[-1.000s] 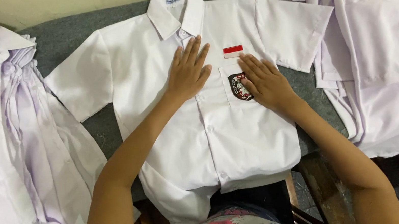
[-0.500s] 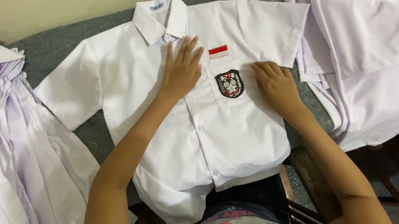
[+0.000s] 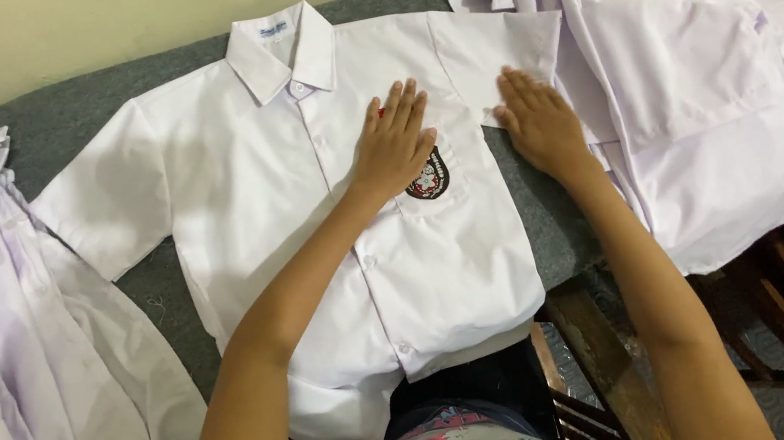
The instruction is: Folding a white school uniform shirt on a flat work surface
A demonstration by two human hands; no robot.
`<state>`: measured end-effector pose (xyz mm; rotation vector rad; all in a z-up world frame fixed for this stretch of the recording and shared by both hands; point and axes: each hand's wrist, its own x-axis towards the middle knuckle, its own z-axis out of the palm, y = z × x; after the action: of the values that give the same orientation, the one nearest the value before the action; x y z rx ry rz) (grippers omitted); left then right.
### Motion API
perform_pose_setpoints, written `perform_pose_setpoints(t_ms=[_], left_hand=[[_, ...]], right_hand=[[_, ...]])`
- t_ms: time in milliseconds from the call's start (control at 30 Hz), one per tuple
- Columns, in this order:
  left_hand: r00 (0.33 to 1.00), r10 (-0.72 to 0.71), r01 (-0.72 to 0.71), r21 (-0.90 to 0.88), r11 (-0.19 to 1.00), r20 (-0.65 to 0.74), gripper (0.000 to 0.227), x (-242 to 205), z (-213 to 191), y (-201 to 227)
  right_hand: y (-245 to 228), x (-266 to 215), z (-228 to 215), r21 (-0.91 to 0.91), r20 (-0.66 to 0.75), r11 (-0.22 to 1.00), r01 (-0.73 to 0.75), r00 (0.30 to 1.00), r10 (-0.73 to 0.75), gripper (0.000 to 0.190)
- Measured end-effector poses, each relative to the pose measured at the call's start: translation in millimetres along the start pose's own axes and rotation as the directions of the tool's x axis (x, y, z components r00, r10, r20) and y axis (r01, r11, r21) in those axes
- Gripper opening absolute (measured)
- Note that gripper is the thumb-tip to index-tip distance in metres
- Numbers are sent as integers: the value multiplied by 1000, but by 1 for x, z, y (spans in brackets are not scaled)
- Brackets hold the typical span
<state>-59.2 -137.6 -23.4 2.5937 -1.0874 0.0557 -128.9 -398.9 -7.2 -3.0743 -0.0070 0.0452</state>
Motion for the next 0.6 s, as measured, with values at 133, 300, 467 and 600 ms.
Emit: perform_pose_setpoints(t_ms=[133,300,467,600], left_hand=[[998,24,-24,7,1000,-65,63,-4,15,-7],[970,73,-50,105,993,-232,57,-6,36,-13],[980,56,-44,68,997,-191,57,-7,28,-8],[983,53,-44,56,997,-177,58,-6,27,-10]], right_hand=[[-1,-2,2,-32,-11,998,-55,998,54,71],[-2,-10,15,11,-379,998,62,924,-53,30],[59,11,23,340,-680,940,14,695,235,10],[49,22,7,602,-539,797,-43,715,446,15]])
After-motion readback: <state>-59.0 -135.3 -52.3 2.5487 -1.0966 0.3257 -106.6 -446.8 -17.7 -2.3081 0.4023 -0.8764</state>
